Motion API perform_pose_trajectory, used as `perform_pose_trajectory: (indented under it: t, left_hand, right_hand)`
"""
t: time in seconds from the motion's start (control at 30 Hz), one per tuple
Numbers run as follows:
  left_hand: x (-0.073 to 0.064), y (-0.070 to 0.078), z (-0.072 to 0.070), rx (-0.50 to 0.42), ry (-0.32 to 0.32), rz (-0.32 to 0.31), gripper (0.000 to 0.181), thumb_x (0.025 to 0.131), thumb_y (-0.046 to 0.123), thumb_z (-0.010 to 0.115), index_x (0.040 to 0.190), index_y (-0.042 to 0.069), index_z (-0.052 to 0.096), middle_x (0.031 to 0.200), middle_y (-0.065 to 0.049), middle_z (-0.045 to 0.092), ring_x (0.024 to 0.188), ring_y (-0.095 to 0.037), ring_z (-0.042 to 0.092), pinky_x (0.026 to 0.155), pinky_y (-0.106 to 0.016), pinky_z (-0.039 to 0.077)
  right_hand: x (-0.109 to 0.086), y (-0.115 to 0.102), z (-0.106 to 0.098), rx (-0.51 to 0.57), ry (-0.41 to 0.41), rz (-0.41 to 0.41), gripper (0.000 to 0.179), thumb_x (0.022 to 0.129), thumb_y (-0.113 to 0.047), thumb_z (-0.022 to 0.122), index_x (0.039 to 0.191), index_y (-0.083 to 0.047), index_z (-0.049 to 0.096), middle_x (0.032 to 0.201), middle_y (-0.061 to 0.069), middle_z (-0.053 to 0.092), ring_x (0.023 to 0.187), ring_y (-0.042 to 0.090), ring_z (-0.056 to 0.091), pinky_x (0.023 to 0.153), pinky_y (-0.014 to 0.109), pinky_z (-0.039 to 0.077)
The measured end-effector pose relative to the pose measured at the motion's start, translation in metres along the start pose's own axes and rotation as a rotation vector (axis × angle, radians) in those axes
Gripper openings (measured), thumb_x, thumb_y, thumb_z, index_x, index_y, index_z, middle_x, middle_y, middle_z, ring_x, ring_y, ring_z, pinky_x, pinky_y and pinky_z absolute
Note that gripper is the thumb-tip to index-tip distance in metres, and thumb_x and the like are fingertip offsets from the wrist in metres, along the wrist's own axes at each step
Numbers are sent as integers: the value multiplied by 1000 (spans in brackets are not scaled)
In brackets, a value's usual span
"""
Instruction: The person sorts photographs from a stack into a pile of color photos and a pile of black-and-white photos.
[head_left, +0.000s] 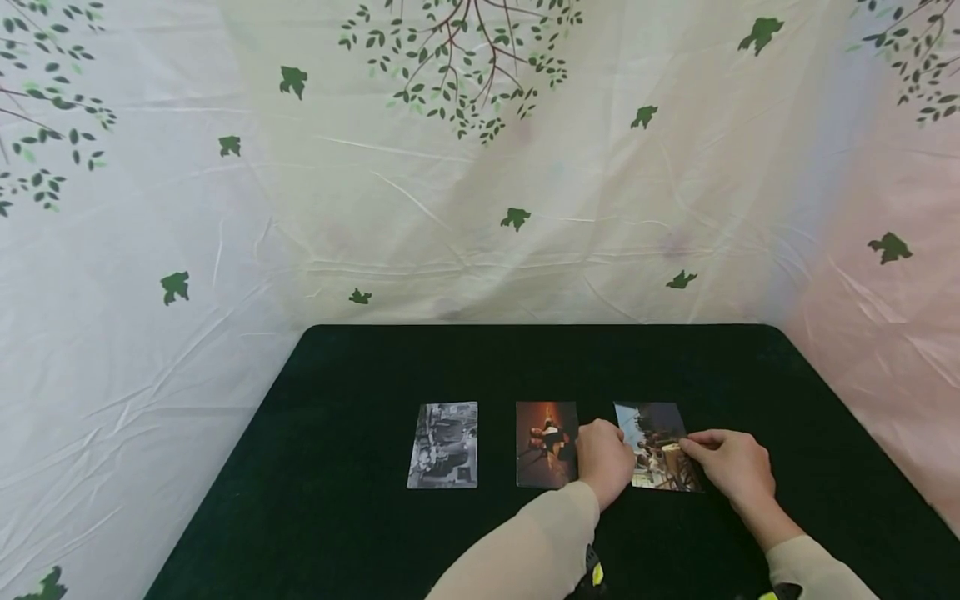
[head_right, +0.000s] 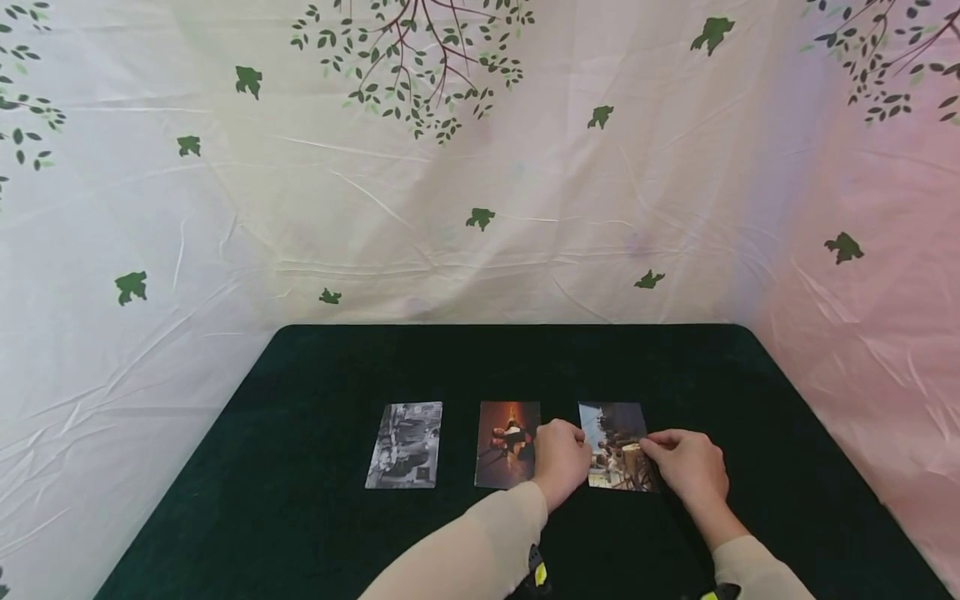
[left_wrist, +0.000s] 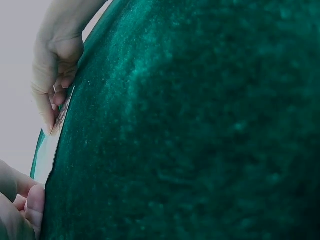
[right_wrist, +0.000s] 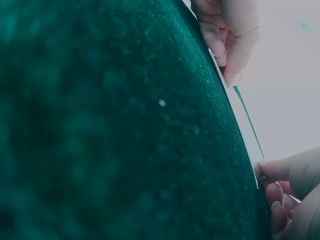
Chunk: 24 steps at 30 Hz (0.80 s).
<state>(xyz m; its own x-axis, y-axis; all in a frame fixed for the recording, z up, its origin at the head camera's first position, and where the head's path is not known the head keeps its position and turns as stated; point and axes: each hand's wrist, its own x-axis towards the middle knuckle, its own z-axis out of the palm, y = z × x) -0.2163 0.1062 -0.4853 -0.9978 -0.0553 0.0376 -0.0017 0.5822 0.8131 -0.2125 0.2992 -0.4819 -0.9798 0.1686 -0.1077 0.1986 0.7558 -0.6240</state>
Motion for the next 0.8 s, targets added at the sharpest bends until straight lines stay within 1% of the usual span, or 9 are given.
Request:
perform_pose_trajectory:
  t: [0.13, 0.3, 0.57, 0.8]
  left_hand:
    - [0, -1, 1, -1, -2, 14, 49, 86, 6, 63, 43, 13, 42, 42, 7, 22, 40, -10, 18, 40, -29, 18]
    - [1, -3, 3, 19, 2, 26, 50, 86, 7, 63, 43, 13, 40, 43, 7, 21, 40, -10, 15, 41, -28, 17]
    - [0, -1, 3, 12, 13, 8, 48, 86, 7, 64, 43, 13, 44, 42, 6, 24, 41, -11, 21, 42, -29, 19]
    - [-1, 0, 2, 21, 9, 6, 49, 86, 7, 64, 43, 13, 41, 44, 7, 20, 42, -12, 17, 42, -29, 18]
  right_hand:
    - [1, 0, -2, -1, -20, 18, 51, 87, -53, 64, 110, -8, 71, 119, 24, 60, 90, 28, 55, 60, 35, 37]
    - [2, 0, -2, -12, -25, 21, 51, 86, -54, 64, 109, -8, 72, 118, 24, 60, 88, 27, 54, 59, 35, 37]
    - [3, 0, -1, -22, -9, 23, 49, 85, -53, 66, 106, -9, 73, 115, 22, 62, 85, 26, 54, 58, 34, 37]
    - [3, -1, -2, -23, -23, 34, 51, 86, -53, 65, 108, -8, 72, 116, 23, 61, 86, 27, 54, 59, 35, 37]
